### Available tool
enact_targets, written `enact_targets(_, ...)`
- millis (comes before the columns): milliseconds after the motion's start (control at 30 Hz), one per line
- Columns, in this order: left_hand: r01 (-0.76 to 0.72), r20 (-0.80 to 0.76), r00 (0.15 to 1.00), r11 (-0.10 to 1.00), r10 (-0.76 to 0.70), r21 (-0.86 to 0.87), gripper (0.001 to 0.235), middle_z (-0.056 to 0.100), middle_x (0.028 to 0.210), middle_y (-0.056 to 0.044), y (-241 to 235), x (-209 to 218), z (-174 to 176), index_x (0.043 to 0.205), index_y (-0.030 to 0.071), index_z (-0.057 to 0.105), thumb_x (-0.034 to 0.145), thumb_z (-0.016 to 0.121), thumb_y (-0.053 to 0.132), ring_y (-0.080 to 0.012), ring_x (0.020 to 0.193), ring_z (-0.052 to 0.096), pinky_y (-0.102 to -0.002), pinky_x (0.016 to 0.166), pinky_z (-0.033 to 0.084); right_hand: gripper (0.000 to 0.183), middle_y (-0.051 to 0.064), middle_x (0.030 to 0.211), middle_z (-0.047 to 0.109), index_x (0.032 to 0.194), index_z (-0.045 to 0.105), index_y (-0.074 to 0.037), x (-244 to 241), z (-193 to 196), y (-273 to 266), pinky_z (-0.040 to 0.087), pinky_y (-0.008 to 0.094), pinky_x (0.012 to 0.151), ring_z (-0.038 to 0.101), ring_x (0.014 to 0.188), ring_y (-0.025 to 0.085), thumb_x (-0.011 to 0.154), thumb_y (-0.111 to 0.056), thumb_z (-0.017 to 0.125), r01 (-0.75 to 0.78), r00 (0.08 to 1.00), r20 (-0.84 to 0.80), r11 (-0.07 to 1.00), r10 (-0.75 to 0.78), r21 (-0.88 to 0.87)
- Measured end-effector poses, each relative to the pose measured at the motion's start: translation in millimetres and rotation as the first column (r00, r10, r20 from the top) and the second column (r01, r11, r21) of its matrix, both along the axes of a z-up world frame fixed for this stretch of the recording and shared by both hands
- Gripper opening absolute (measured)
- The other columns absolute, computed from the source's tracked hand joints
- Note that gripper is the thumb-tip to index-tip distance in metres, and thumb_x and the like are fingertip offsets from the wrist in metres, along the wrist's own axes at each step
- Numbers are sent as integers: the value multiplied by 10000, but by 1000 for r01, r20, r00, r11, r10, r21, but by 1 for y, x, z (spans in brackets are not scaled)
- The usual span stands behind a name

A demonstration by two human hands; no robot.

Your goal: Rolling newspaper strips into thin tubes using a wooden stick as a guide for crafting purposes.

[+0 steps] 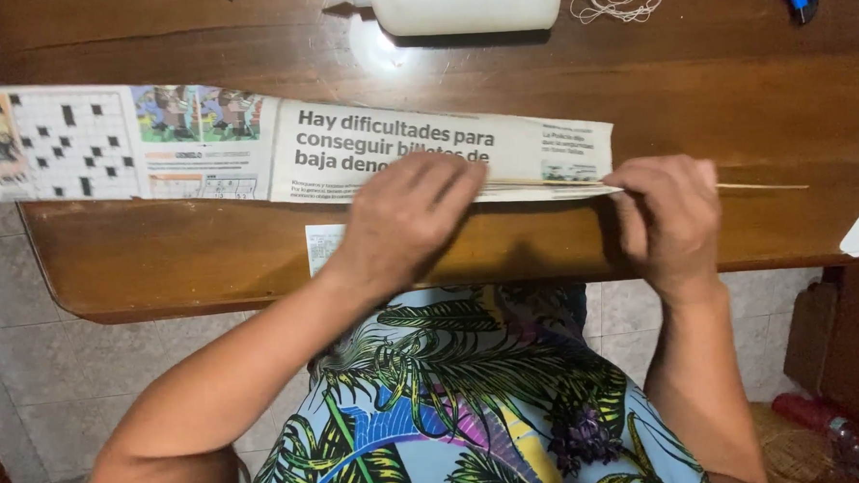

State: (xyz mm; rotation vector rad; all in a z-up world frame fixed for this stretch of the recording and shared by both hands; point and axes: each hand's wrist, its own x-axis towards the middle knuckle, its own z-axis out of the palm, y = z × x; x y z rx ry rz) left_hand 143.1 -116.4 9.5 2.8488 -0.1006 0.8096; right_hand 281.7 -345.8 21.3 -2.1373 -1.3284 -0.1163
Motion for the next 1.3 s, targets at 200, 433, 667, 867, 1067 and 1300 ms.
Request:
enact_targets(200, 119, 162, 980, 993, -118, 1, 75, 662, 840, -50, 41, -8, 26, 857, 106, 642, 849, 697, 156, -180, 782, 622, -250, 624, 558, 396, 137, 824, 639, 891, 654, 13, 4, 22, -5, 393, 359, 717, 589, 723, 257, 689, -321, 719, -129, 965, -221, 989, 143, 80)
enact_targets(433, 232, 295, 930, 973, -219, -12, 88, 664, 878, -40, 21, -13, 28, 803, 119, 641, 874, 657, 169, -180, 739, 570, -290, 650, 438, 202, 220, 892, 556, 1095, 651, 146, -7, 48, 5, 382, 343, 747, 497, 782, 266, 1013, -10, 749, 159, 976, -159, 985, -148, 59)
enact_targets(667, 317, 348, 900, 941, -261, -115, 67, 557, 870, -12, -12, -23, 8, 821, 157, 555, 881, 584, 151, -144, 715, 498, -275, 570, 384, 191, 194, 953, 647, 1037, 668, 59, -27, 61, 53, 484, 347, 673, 601, 811, 259, 995, -32, 506, 65, 963, -244, 979, -112, -194)
enact_targets(867, 384, 243, 899, 923, -365, -34, 81, 458, 833, 11, -24, -29, 19, 861, 169, 538, 921, 489, 144, -141, 708, 417, -273, 597, 396, 209, -17, 687, 542, 813, 614, -154, -32, 72, 87, 359, 278, 521, 494, 596, 94, 915, -292, 495, 22, 800, -527, 891, -288, -454)
enact_targets(1067, 412, 151, 901, 911, -408, 3, 153, 399, 781, 13, -31, -25, 5, 741, 211, 469, 860, 465, 114, -143, 687, 386, -279, 560, 340, 259, -42, 632, 616, 816, 705, -197, -36, 88, 129, 362, 286, 523, 505, 549, 94, 820, -416, 567, -49, 771, -554, 839, -313, -542)
enact_targets(1300, 240, 363, 912, 966, -191, -93, 180, 418, 758, 1, -36, -21, -5, 796, 121, 496, 886, 341, 135, -163, 610, 419, -289, 562, 396, 171, 18, 686, 646, 829, 685, -208, -42, 56, 160, 466, 467, 633, 606, 694, 366, 754, -360, 711, -85, 900, -405, 844, -164, -529)
